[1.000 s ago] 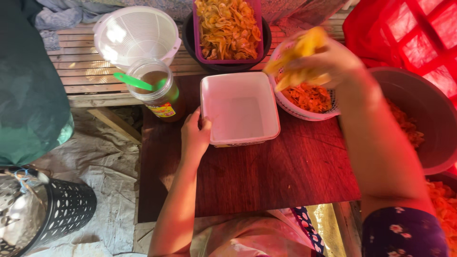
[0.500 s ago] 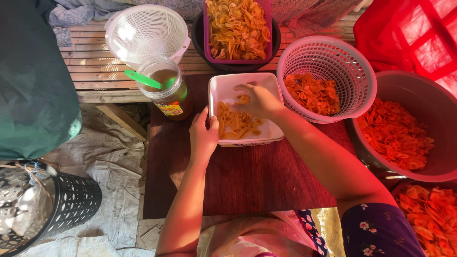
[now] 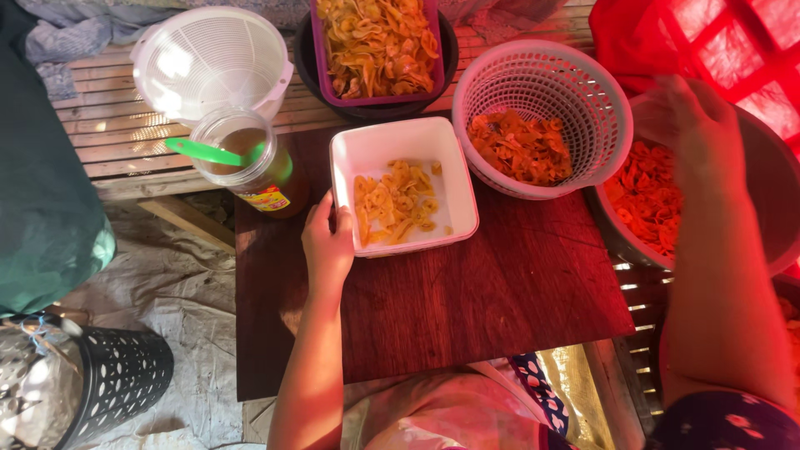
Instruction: The person moves fruit slices between various bins, colanders, and bowls by hand, then uses a scoop to transfer items from a jar into a container.
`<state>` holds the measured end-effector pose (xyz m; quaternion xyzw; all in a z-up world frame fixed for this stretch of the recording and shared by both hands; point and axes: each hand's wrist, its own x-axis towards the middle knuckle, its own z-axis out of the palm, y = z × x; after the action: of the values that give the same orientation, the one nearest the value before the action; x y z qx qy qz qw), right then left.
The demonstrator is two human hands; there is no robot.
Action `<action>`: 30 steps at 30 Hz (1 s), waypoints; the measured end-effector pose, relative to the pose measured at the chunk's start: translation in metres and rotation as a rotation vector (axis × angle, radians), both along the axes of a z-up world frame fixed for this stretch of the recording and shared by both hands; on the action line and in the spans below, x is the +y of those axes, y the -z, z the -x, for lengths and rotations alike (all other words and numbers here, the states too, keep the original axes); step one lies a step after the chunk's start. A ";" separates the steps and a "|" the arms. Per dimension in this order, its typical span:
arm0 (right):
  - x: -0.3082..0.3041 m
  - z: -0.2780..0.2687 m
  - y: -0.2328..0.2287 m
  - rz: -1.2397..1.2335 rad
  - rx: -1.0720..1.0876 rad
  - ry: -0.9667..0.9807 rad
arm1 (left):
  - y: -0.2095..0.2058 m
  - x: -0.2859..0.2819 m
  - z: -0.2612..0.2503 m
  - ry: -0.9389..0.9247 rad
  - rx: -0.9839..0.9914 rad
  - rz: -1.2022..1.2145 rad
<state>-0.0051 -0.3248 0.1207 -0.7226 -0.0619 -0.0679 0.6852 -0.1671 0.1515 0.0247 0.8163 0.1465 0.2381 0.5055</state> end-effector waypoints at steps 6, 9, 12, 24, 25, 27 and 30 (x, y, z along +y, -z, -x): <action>-0.155 -0.016 0.157 1.127 0.608 -0.036 | 0.003 0.000 -0.001 -0.004 0.030 0.063; -0.155 -0.012 0.198 1.375 0.750 -0.096 | 0.006 0.001 0.000 0.013 -0.024 0.095; -0.149 -0.020 0.216 1.381 0.761 -0.036 | 0.006 0.001 0.000 -0.004 0.008 0.065; -0.135 -0.034 0.227 1.291 0.672 -0.087 | 0.002 0.000 0.002 -0.001 -0.014 0.052; -0.137 -0.031 0.227 1.324 0.654 -0.051 | 0.002 0.000 0.002 0.002 -0.009 0.057; -0.134 -0.034 0.225 1.341 0.648 -0.027 | 0.001 0.000 0.003 0.003 -0.002 0.066; -0.130 -0.036 0.224 1.282 0.660 -0.086 | 0.001 0.000 0.002 -0.007 0.035 0.051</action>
<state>0.0310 -0.4552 -0.1032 -0.9623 0.0924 0.2304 0.1116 -0.1687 0.1515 0.0241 0.8066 0.1643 0.2221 0.5225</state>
